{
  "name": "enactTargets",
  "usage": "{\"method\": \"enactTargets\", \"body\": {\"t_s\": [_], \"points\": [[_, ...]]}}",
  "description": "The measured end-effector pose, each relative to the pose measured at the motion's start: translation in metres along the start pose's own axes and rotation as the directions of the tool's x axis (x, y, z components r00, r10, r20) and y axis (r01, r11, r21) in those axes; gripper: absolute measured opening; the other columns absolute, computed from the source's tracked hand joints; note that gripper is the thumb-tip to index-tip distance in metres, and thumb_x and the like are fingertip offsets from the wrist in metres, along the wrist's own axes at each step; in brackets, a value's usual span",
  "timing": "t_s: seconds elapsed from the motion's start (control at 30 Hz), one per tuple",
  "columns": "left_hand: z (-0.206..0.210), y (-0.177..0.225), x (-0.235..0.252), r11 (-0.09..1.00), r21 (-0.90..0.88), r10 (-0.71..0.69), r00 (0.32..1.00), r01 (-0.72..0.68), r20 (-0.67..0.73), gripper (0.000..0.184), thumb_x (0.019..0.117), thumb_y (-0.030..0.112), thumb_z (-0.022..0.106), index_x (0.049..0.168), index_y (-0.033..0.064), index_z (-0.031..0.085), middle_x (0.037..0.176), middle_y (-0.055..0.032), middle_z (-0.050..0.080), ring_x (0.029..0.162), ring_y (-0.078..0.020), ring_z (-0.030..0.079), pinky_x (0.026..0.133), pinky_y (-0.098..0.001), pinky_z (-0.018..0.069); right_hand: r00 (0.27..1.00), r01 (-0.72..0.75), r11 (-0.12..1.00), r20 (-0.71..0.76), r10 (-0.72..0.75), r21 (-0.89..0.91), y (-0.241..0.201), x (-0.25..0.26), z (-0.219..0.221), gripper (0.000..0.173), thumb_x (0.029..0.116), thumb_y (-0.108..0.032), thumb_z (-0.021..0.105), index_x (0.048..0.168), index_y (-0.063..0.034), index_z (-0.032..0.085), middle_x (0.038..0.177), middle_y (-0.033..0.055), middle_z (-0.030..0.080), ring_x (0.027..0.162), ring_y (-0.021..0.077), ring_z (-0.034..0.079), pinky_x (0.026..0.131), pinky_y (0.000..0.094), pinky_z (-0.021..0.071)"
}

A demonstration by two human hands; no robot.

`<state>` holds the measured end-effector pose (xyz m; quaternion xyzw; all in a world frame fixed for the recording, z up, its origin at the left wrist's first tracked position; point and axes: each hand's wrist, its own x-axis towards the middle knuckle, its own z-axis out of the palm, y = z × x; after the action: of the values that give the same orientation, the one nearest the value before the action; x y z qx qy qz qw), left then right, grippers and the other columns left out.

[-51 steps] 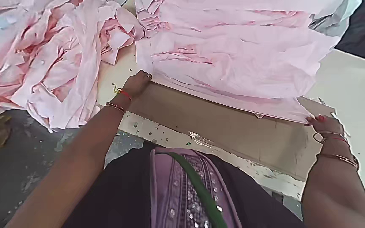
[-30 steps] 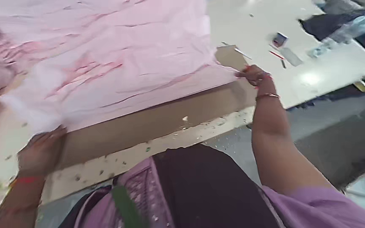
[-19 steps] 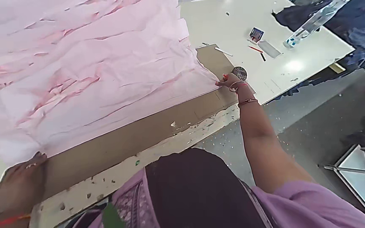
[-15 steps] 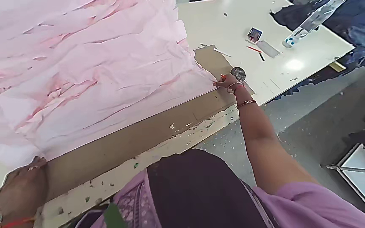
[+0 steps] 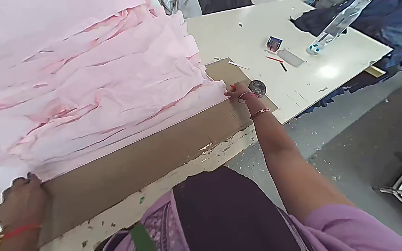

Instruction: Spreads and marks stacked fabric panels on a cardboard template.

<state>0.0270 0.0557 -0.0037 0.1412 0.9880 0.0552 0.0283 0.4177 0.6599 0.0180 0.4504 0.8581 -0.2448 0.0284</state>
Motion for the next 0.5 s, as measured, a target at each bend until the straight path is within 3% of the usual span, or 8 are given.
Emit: {"method": "enactTargets", "body": {"t_s": [0.1,0.13,0.2,0.23,0.27,0.37,0.43,0.5], "points": [[0.005,-0.006,-0.001,0.994,0.108,0.019,0.998,-0.025,0.058,0.051,0.1038,0.007,0.047,0.152,-0.0071,0.037,0.155,-0.0346,0.038,0.14,-0.0534,0.043,0.102,-0.0731,0.0397,0.999,0.029,0.999,-0.029,-0.03,-0.028,0.001,-0.007,0.003,0.047,0.1017,-0.033,0.065,0.114,0.0125,0.065,0.115,0.0323,0.065,0.114,0.0466,0.062,0.1,0.0643,0.0438],[0.005,-0.003,-0.004,0.994,0.103,0.016,0.998,-0.022,0.06,0.059,0.0995,0.006,0.055,0.152,-0.011,0.035,0.158,-0.0378,0.029,0.145,-0.0559,0.034,0.106,-0.0753,0.0342,0.999,0.024,0.999,-0.044,-0.025,-0.028,-0.002,-0.011,0.004,0.048,0.1019,-0.033,0.065,0.119,0.0125,0.063,0.118,0.0336,0.064,0.117,0.0486,0.061,0.1,0.0659,0.0426],[-0.003,0.028,-0.021,0.996,0.011,0.084,0.996,-0.084,-0.027,0.058,0.1025,0.008,0.05,0.152,-0.0149,0.03,0.162,-0.0414,0.015,0.151,-0.0579,0.018,0.115,-0.0747,0.0217,0.989,0.048,0.999,-0.139,-0.048,-0.003,-0.003,-0.014,0.013,0.046,0.0991,-0.03,0.068,0.125,0.0078,0.061,0.122,0.0325,0.063,0.118,0.0498,0.06,0.098,0.0692,0.0437],[-0.008,0.058,-0.036,0.977,-0.041,0.201,0.972,-0.207,-0.121,0.052,0.1021,0.006,0.048,0.149,-0.0139,0.038,0.159,-0.0406,0.024,0.149,-0.0566,0.025,0.116,-0.0707,0.026,0.976,0.102,0.995,-0.194,-0.099,0.006,-0.004,-0.018,0.016,0.042,0.098,-0.025,0.069,0.124,0.0062,0.062,0.122,0.0317,0.063,0.117,0.0494,0.06,0.098,0.0685,0.0443],[-0.007,0.09,-0.05,0.915,-0.086,0.37,0.906,-0.393,-0.206,0.048,0.101,0.005,0.045,0.145,-0.0135,0.045,0.155,-0.0397,0.034,0.145,-0.0563,0.034,0.115,-0.068,0.031,0.957,0.183,0.983,-0.23,-0.177,0.006,-0.006,-0.025,0.018,0.036,0.0983,-0.019,0.068,0.123,0.0072,0.063,0.123,0.0327,0.063,0.117,0.0501,0.06,0.099,0.0668,0.0452],[0.016,0.196,-0.082,0.507,-0.182,0.799,0.539,-0.843,-0.267,0.039,0.1041,0.018,0.044,0.125,-0.0074,0.066,0.135,-0.0311,0.06,0.128,-0.0487,0.057,0.107,-0.0604,0.0456,0.926,0.336,0.939,-0.208,-0.316,0.072,-0.008,-0.04,0.023,0.026,0.0975,-0.002,0.064,0.12,0.0104,0.065,0.128,0.0351,0.059,0.121,0.0506,0.058,0.104,0.0599,0.045],[0.031,0.256,-0.088,0.326,-0.244,0.913,0.372,-0.913,-0.17,0.038,0.1051,0.02,0.045,0.126,0.0023,0.07,0.136,-0.0229,0.063,0.128,-0.0414,0.061,0.105,-0.0576,0.049,0.919,0.362,0.929,-0.196,-0.342,0.076,0.003,-0.035,0.032,0.025,0.0952,-0.002,0.066,0.118,0.0089,0.068,0.128,0.0341,0.06,0.12,0.0495,0.059,0.104,0.0601,0.0458],[0.035,0.304,-0.09,0.314,-0.213,0.945,0.327,-0.925,-0.03,0.037,0.1059,0.018,0.045,0.131,0.0013,0.066,0.138,-0.0233,0.062,0.128,-0.0418,0.06,0.102,-0.0579,0.0491,0.896,0.409,0.911,-0.21,-0.391,0.049,0.014,-0.033,0.032,0.027,0.0936,-0.004,0.069,0.118,0.0074,0.069,0.125,0.0321,0.063,0.117,0.048,0.062,0.101,0.0613,0.0472]]}}
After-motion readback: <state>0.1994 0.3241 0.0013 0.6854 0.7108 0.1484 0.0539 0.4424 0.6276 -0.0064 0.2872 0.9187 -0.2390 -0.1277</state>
